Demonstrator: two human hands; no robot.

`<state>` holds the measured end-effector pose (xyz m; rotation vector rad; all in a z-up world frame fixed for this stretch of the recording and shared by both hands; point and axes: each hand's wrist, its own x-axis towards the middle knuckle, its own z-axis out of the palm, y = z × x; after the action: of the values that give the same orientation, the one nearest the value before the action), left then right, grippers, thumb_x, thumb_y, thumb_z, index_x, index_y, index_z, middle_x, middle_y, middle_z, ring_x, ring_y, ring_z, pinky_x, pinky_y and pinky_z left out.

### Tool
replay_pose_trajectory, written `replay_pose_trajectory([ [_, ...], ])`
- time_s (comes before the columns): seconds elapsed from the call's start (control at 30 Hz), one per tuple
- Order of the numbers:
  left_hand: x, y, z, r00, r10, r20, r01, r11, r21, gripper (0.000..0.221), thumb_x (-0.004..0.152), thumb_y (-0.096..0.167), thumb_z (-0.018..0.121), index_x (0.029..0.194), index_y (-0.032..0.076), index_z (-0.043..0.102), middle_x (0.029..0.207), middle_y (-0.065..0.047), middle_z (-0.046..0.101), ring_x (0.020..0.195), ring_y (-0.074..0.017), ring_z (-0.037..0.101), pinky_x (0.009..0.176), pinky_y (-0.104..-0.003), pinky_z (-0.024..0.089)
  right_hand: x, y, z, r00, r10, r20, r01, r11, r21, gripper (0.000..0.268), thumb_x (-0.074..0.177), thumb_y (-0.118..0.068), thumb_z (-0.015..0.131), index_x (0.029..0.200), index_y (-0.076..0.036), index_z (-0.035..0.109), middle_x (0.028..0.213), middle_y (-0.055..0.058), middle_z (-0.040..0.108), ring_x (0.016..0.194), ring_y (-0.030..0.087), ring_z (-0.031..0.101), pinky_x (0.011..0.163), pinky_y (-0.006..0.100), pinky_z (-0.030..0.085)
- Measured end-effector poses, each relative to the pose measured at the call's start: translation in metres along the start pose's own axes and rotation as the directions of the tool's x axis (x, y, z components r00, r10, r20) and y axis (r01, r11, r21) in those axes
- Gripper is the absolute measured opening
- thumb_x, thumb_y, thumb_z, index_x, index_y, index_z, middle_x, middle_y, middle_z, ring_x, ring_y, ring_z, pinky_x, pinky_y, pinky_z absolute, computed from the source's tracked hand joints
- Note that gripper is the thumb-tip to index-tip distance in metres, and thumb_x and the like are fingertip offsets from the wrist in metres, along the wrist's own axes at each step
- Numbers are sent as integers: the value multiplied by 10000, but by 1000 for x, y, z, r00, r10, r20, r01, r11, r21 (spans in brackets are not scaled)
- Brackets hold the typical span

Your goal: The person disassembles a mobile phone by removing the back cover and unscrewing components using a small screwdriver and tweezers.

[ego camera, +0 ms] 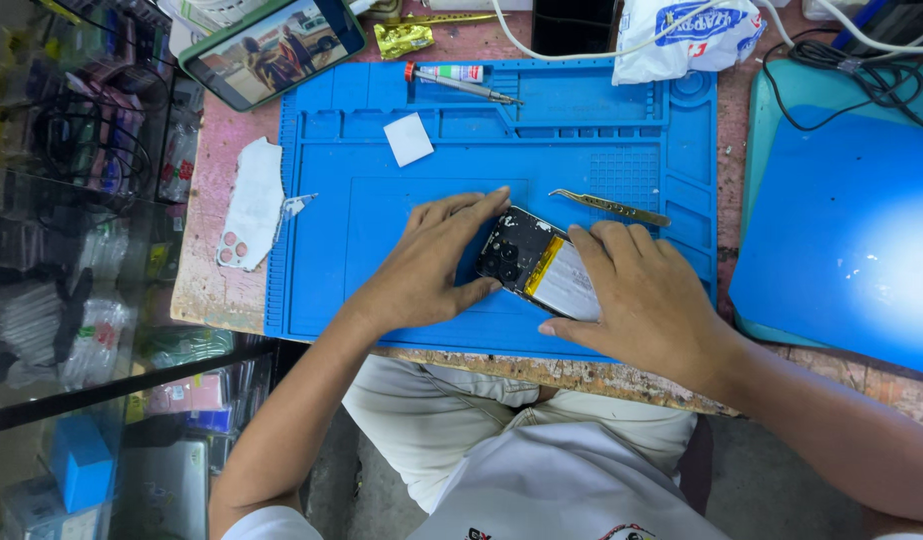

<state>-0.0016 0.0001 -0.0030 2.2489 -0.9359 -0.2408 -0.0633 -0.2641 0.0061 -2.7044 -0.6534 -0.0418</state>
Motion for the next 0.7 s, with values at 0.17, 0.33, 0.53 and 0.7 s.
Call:
replay_pose_trajectory([
  [0.17, -12, 1, 10, 996, 21, -84, -29, 996, -84, 1029, 778, 114, 854, 1604, 69, 243, 1554, -152, 502, 1406, -332, 512, 1208, -478, 311, 2, -2, 4, 991, -25, -128, 28, 999, 23, 879, 592, -488, 881, 1250, -1, 560, 1155, 173, 557, 1048, 367, 619, 834, 476, 532],
  [0.33, -25, 1, 25, 980, 92, -179, -111, 989, -101, 970, 892, 30, 791, 1637, 72, 171, 1619, -200, 419, 1479, -404, 464, 1209, -475, 417, 0, -5, 9, 997, 44, -62, -36, 992, 117, 849, 649, -424, 886, 1287, 8, 528, 1214, 192, 582, 917, 346, 692, 672, 445, 589],
  [0.53, -30, 0, 33, 980, 15, -199, -80, 944, -321, 1018, 950, 12, 746, 1662, 83, 23, 1649, -208, 394, 1388, -318, 590, 1139, -434, 513, 3, -2, 10, 994, 107, 20, -109, 983, 150, 904, 646, -421, 885, 1348, -44, 456, 1078, 180, 643, 915, 363, 714, 697, 468, 584],
  [0.7, -19, 19, 87, 898, -377, -225, 53, 601, -797, 830, 1019, 21, 614, 1682, 75, 116, 1475, -205, 465, 1144, -244, 612, 1000, -393, 537, 2, 5, 20, 968, 175, -182, -62, 863, 502, 923, 767, -328, 856, 1466, -1, 348, 1206, 248, 626, 1034, 381, 693, 849, 440, 561],
])
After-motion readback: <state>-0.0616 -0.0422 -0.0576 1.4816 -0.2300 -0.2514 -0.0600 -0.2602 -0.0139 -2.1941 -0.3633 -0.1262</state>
